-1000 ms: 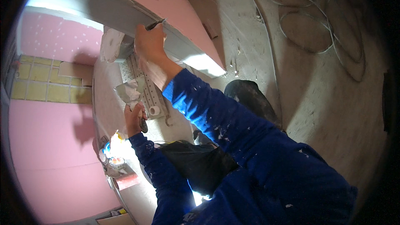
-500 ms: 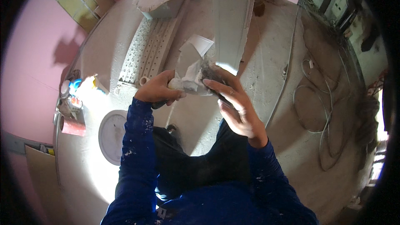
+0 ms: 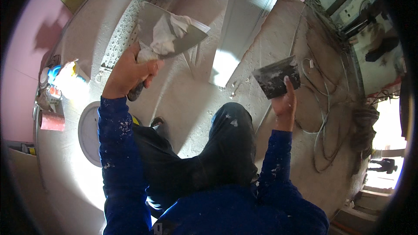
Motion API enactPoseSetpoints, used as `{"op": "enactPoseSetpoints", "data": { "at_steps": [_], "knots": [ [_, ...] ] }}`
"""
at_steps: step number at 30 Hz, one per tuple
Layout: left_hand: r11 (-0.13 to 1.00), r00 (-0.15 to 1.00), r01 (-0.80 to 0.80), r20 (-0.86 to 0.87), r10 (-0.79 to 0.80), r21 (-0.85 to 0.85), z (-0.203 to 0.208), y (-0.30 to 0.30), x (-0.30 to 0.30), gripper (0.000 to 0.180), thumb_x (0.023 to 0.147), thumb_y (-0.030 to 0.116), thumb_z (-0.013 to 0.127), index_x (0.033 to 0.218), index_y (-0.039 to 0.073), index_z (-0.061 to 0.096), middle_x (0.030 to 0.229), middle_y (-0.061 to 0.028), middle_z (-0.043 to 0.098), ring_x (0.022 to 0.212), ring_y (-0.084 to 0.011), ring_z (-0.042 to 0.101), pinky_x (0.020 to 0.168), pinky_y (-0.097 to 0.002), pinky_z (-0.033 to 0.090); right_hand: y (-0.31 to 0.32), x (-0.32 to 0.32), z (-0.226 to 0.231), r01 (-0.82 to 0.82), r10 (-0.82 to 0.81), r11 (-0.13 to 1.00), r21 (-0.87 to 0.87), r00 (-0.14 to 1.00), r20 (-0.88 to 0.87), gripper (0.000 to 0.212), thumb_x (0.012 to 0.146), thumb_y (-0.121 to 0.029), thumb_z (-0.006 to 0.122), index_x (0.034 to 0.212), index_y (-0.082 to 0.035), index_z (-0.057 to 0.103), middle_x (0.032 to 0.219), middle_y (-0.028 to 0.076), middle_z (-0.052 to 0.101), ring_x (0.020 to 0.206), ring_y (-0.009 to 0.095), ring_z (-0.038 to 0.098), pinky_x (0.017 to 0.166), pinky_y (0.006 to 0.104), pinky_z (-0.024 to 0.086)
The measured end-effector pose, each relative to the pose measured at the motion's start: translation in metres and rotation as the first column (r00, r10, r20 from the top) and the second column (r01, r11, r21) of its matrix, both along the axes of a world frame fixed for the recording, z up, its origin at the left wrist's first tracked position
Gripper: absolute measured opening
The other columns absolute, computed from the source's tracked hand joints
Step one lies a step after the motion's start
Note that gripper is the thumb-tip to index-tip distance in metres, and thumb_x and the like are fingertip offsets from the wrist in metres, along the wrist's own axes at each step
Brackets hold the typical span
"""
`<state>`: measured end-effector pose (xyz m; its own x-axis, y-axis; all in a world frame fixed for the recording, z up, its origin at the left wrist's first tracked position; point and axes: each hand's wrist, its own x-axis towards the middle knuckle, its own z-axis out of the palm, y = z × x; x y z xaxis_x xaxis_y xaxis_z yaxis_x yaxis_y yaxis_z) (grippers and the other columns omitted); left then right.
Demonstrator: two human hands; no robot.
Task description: The person applies plaster to a wall using a trowel and a hawk. They repeatedly scoop plaster from the hawk and smooth it onto the wall surface, working on different sections of the wall.
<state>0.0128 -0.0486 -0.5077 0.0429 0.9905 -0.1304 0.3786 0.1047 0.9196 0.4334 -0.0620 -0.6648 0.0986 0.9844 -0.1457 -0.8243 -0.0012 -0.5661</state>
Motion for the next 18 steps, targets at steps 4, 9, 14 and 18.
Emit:
{"op": "enactPoseSetpoints", "data": {
  "at_steps": [4, 9, 14, 18],
  "knots": [
    [0.996, 0.996, -0.058, 0.068, 0.054, 0.061, -0.008, 0.01, -0.003, 0.043, 0.077, 0.024, 0.075, 0.104, -0.002, 0.054, 0.07, -0.0028, 0.058, 0.048, -0.0093, 0.052, 0.045, -0.024, 0.044, 0.044, 0.041, -0.09, -0.142, -0.21, 0.965, 0.219, 0.079, 0.974, 0.042, 0.085, -0.012, 0.07, 0.123, 0.001, 0.056, 0.115, 0.014, 0.067, 0.101, 0.029, 0.067, 0.089, 0.041, 0.055],
    [0.995, 0.997, -0.003, 0.081, -0.005, 0.1, -0.011, 0.011, -0.005, 0.038, 0.079, 0.024, 0.074, 0.102, -0.001, 0.055, 0.07, -0.0026, 0.057, 0.048, -0.0093, 0.052, 0.045, -0.0239, 0.043, 0.128, 0.049, -0.108, -0.286, 0.448, 0.894, -0.346, 0.533, 0.718, 0.028, 0.084, -0.015, 0.068, 0.106, 0.001, 0.061, 0.099, 0.013, 0.068, 0.084, 0.023, 0.07, 0.077, 0.0393, 0.059],
    [0.994, 0.998, 0.024, 0.061, -0.031, 0.104, -0.013, 0.011, -0.006, 0.036, 0.079, 0.025, 0.074, 0.099, 0.0, 0.056, 0.07, -0.0027, 0.057, 0.048, -0.0095, 0.052, 0.045, -0.0242, 0.043, 0.156, 0.008, -0.062, -0.251, 0.596, 0.792, -0.556, 0.509, 0.62, 0.024, 0.088, -0.014, 0.061, 0.105, 0.003, 0.062, 0.099, 0.014, 0.069, 0.087, 0.024, 0.07, 0.075, 0.0384, 0.06],
    [0.996, 0.999, -0.017, -0.034, 0.019, 0.085, -0.009, 0.007, -0.005, 0.036, 0.08, 0.025, 0.074, 0.097, 0.001, 0.055, 0.07, -0.0031, 0.057, 0.048, -0.0096, 0.052, 0.045, -0.025, 0.044, 0.18, 0.031, -0.056, -0.55, 0.122, 0.827, -0.119, -0.03, 0.992, 0.025, 0.092, -0.015, 0.055, 0.106, 0.004, 0.063, 0.104, 0.018, 0.069, 0.094, 0.024, 0.069, 0.081, 0.038, 0.062]
  ]
}}
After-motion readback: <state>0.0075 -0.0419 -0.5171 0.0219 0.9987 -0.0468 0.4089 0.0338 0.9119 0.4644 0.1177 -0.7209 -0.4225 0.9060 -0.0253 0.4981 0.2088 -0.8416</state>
